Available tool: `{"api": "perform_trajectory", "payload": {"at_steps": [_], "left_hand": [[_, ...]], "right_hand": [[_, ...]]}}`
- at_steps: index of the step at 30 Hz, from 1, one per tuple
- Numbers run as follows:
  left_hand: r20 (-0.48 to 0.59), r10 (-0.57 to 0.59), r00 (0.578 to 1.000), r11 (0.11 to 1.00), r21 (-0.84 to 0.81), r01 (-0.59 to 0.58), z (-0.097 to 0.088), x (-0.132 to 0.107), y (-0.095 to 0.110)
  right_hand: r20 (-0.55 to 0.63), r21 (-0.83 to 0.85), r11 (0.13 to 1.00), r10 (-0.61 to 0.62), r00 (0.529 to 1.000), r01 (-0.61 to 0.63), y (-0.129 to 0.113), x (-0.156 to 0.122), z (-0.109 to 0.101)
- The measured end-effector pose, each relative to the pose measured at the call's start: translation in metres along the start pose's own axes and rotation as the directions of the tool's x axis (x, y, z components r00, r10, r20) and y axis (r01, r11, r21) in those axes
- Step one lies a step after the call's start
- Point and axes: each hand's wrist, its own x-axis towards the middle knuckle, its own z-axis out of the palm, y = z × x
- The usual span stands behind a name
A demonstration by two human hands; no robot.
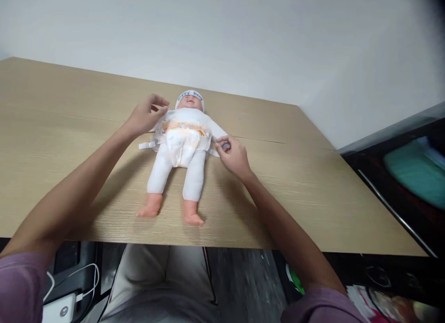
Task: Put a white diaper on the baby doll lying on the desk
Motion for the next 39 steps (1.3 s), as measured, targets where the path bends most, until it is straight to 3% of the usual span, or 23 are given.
{"api": "perform_trajectory", "payload": {"at_steps": [2, 4, 7, 10, 13, 19, 23, 26, 28, 32, 35, 39], "left_hand": [[0.022, 0.199, 0.980, 0.974, 0.110, -0.200, 0.011, -0.006, 0.022], [0.126, 0.338, 0.933, 0.913, 0.199, -0.357, 0.029, -0.011, 0.041], [0.281, 0.391, 0.876, 0.836, 0.290, -0.466, 0.059, -0.015, 0.056], [0.352, 0.334, 0.875, 0.800, 0.385, -0.460, 0.078, -0.015, 0.055], [0.354, 0.295, 0.888, 0.773, 0.458, -0.439, 0.083, -0.015, 0.051], [0.355, 0.265, 0.897, 0.768, 0.485, -0.419, 0.084, -0.018, 0.051], [0.351, 0.247, 0.903, 0.786, 0.472, -0.398, 0.085, -0.019, 0.052], [0.355, 0.249, 0.901, 0.791, 0.463, -0.401, 0.087, -0.018, 0.050], [0.355, 0.256, 0.899, 0.794, 0.454, -0.405, 0.088, -0.018, 0.049], [0.345, 0.261, 0.902, 0.800, 0.446, -0.402, 0.089, -0.019, 0.046], [0.345, 0.259, 0.902, 0.810, 0.431, -0.398, 0.089, -0.019, 0.046], [0.350, 0.264, 0.899, 0.802, 0.438, -0.406, 0.090, -0.018, 0.046]], "right_hand": [[-0.032, -0.124, 0.992, -0.024, 0.999, 0.020, 0.002, -0.017, 0.001], [-0.030, -0.219, 0.976, -0.010, 1.000, 0.003, 0.003, -0.027, 0.003], [-0.007, -0.294, 0.955, 0.043, 0.999, -0.043, 0.004, -0.029, 0.006], [0.003, -0.296, 0.944, 0.154, 0.988, -0.146, 0.005, -0.024, 0.008], [0.019, -0.270, 0.933, 0.252, 0.968, -0.238, 0.006, -0.019, 0.009], [0.060, -0.211, 0.945, 0.268, 0.962, -0.250, 0.006, -0.019, 0.007], [0.097, 0.104, 0.967, 0.222, 0.970, -0.231, 0.006, -0.009, 0.001], [0.086, 0.358, 0.900, 0.232, 0.969, -0.247, 0.001, 0.010, -0.002], [0.068, 0.420, 0.874, 0.237, 0.969, -0.244, -0.005, 0.024, -0.002], [0.055, 0.318, 0.933, 0.159, 0.986, -0.168, -0.015, 0.032, -0.002], [0.031, 0.116, 0.983, 0.141, 0.990, -0.144, -0.012, 0.014, -0.007], [0.019, -0.163, 0.973, 0.169, 0.985, -0.164, 0.000, -0.014, -0.012]]}}
